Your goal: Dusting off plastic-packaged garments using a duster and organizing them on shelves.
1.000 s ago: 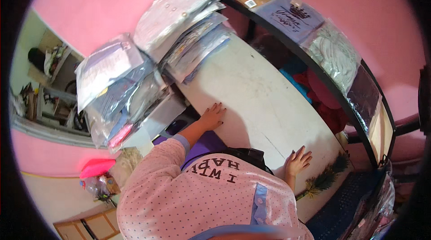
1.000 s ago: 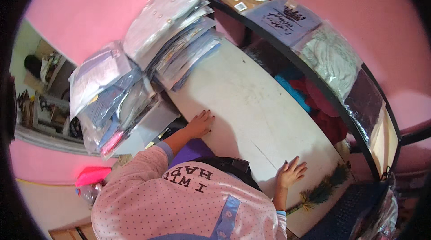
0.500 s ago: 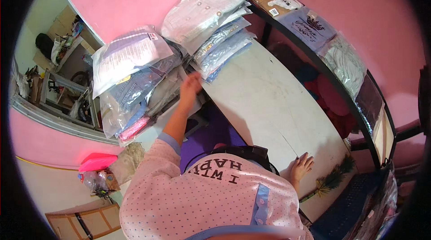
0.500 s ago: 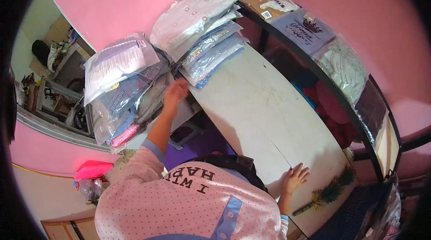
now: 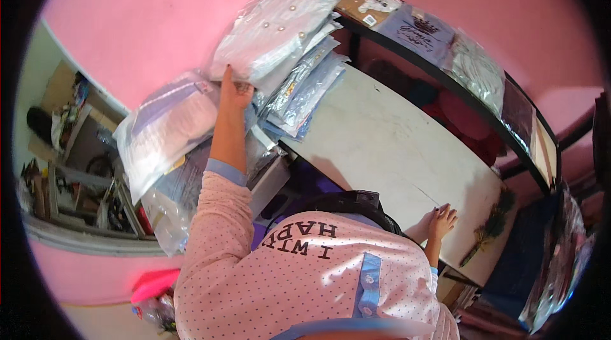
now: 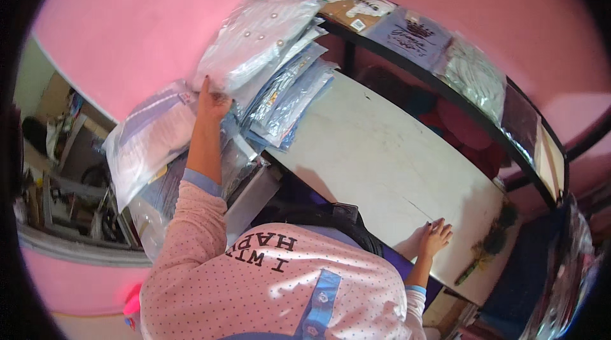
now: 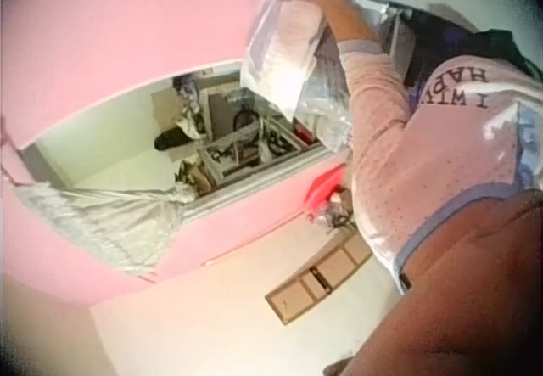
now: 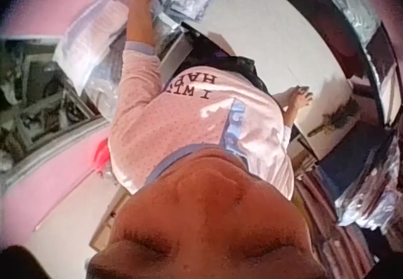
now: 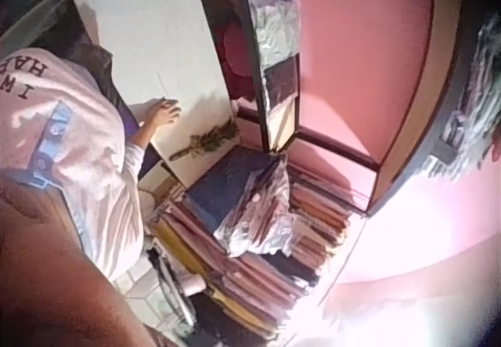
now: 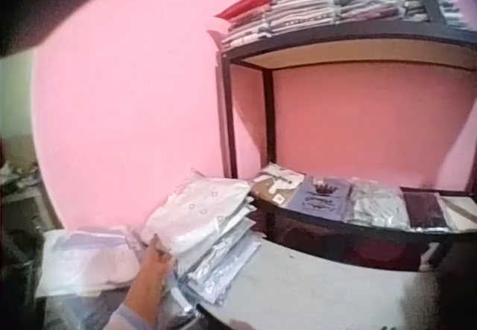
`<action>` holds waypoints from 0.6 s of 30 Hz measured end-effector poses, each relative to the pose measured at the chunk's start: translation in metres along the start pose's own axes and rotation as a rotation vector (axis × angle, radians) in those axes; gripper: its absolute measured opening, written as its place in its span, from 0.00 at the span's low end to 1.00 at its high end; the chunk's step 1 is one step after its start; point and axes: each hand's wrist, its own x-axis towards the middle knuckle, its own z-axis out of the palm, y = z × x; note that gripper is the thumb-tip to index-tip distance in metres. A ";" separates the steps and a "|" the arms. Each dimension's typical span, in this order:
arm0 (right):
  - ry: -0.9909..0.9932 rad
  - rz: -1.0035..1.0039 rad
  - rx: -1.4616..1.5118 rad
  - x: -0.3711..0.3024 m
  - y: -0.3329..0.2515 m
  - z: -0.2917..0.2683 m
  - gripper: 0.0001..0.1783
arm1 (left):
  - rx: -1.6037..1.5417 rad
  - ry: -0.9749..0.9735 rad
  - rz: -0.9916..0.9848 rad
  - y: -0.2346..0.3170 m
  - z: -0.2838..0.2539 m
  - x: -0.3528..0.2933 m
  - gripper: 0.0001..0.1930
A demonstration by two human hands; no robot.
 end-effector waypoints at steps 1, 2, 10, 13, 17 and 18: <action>0.021 -0.033 0.008 -0.004 0.003 0.003 0.33 | 0.016 -0.015 -0.024 0.003 0.002 0.004 0.16; 0.083 -0.064 0.067 -0.008 0.003 0.001 0.29 | 0.004 -0.051 0.013 0.006 0.005 0.007 0.16; 0.430 0.116 0.430 -0.020 0.060 -0.005 0.19 | 0.258 -0.215 0.055 0.027 0.035 0.020 0.19; 0.557 0.194 0.185 -0.020 0.080 -0.037 0.19 | 0.680 -0.373 0.318 0.053 0.019 0.048 0.17; 0.579 0.362 0.070 -0.021 0.133 -0.052 0.22 | 0.361 -0.354 0.142 0.040 0.080 0.042 0.16; 0.563 0.435 0.077 -0.022 0.148 -0.051 0.23 | 0.370 -0.366 0.114 0.028 0.102 0.029 0.16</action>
